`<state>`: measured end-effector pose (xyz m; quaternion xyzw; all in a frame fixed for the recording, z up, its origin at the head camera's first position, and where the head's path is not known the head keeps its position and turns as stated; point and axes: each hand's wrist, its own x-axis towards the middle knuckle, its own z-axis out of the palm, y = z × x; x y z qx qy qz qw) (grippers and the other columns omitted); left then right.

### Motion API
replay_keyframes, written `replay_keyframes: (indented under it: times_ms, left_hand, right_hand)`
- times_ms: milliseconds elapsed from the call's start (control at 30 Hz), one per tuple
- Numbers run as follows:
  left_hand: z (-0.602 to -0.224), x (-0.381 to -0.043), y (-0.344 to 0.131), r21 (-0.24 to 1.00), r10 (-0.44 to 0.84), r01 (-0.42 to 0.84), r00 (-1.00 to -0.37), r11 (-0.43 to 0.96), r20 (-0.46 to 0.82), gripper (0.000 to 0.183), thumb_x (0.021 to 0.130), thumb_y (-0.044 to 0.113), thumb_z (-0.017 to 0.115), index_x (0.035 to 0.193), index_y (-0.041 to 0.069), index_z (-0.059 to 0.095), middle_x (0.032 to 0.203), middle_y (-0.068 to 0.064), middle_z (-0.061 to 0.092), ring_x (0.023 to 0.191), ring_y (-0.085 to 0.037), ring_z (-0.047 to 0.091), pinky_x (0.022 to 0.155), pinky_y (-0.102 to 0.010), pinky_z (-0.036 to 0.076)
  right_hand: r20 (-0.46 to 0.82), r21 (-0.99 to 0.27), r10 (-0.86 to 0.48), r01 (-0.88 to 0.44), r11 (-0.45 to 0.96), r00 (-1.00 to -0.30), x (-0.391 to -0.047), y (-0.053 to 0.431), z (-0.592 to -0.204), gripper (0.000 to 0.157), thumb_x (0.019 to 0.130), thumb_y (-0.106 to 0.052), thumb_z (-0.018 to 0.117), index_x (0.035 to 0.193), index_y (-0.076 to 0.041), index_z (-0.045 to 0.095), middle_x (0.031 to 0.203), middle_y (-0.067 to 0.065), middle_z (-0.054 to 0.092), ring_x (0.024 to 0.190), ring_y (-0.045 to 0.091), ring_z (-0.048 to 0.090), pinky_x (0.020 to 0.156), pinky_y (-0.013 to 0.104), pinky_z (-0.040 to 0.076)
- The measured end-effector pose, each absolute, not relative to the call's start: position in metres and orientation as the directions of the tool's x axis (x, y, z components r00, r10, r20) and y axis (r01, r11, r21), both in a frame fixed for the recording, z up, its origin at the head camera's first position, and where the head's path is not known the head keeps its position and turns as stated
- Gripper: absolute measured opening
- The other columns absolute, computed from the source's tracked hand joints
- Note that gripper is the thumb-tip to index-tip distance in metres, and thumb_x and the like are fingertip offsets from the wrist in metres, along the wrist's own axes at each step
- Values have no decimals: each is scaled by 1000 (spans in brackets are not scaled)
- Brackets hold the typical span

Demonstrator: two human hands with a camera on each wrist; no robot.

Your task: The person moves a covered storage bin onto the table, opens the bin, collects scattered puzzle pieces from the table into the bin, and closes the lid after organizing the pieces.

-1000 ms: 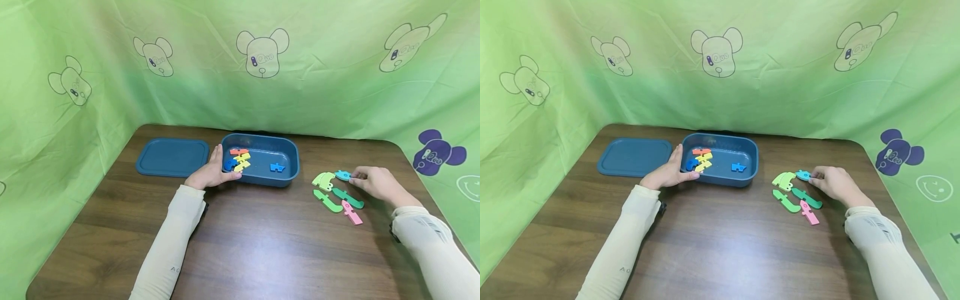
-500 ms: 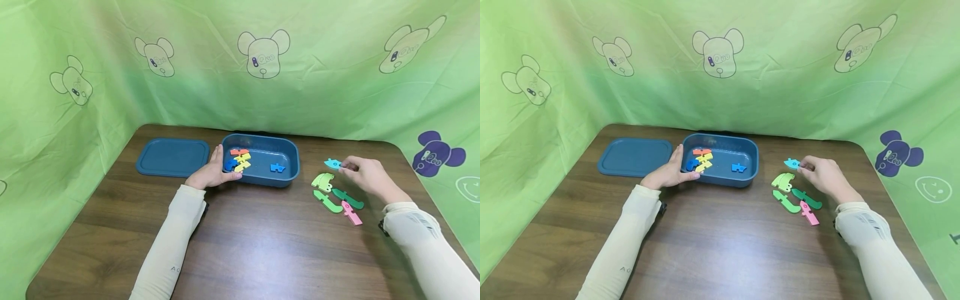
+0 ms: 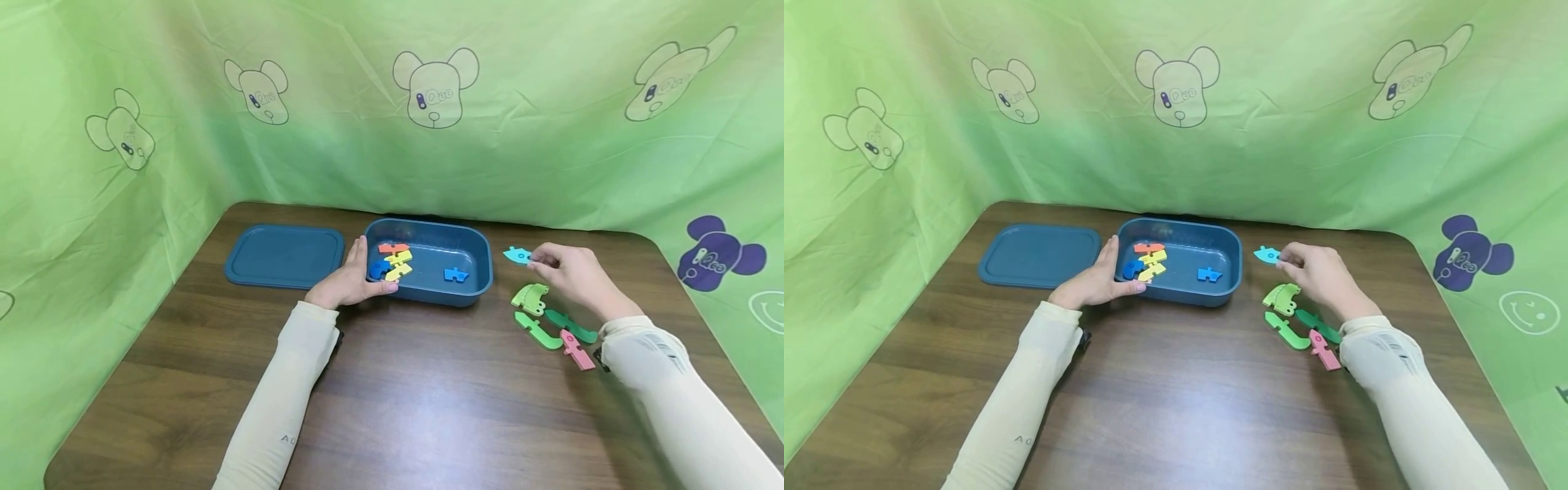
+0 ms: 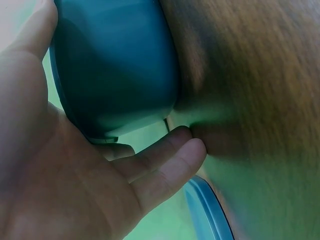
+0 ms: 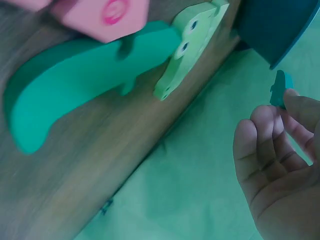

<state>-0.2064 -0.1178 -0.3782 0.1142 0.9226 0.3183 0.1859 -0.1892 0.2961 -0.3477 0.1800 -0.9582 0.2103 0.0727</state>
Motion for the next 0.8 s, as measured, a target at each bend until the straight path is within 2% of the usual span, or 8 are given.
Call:
replay_keyframes:
  times_ms: [267, 433, 533, 800]
  left_hand:
    - [-378, -207, -119, 634, 335, 92, -901, 768, -275, 127, 85, 69, 68, 159, 15, -20, 168, -7, -14, 152, -32, 13, 113, -48, 32]
    - [-379, -207, -119, 633, 333, 92, -903, 769, -273, 127, 85, 69, 68, 160, 15, -19, 168, -8, -13, 152, -33, 13, 113, -49, 31]
    - [-379, -207, -119, 627, 329, 94, -905, 773, -269, 126, 85, 69, 68, 160, 14, -19, 169, -9, -11, 151, -34, 17, 112, -49, 33]
    - [-380, -209, -119, 631, 342, 104, -900, 769, -268, 126, 86, 68, 67, 159, 12, -19, 168, -10, -13, 152, -31, 10, 114, -48, 31]
  right_hand:
    - [239, -377, -334, -404, 834, -912, -198, 278, -346, 3, 97, -14, 70, 98, -11, 70, 75, -2, 63, 70, 19, 55, 65, 39, 44]
    - [260, -379, -346, -425, 822, -902, -202, 270, -348, 6, 97, -15, 71, 96, -10, 70, 75, -2, 64, 70, 20, 56, 65, 39, 44]
    - [241, -401, -340, -412, 818, -909, -204, 265, -350, 7, 97, -16, 71, 96, -9, 70, 76, 0, 65, 70, 21, 55, 66, 39, 43]
    - [142, -431, -317, -347, 833, -938, -211, 257, -355, 6, 98, -14, 68, 99, -8, 70, 78, 3, 65, 71, 22, 53, 64, 38, 42]
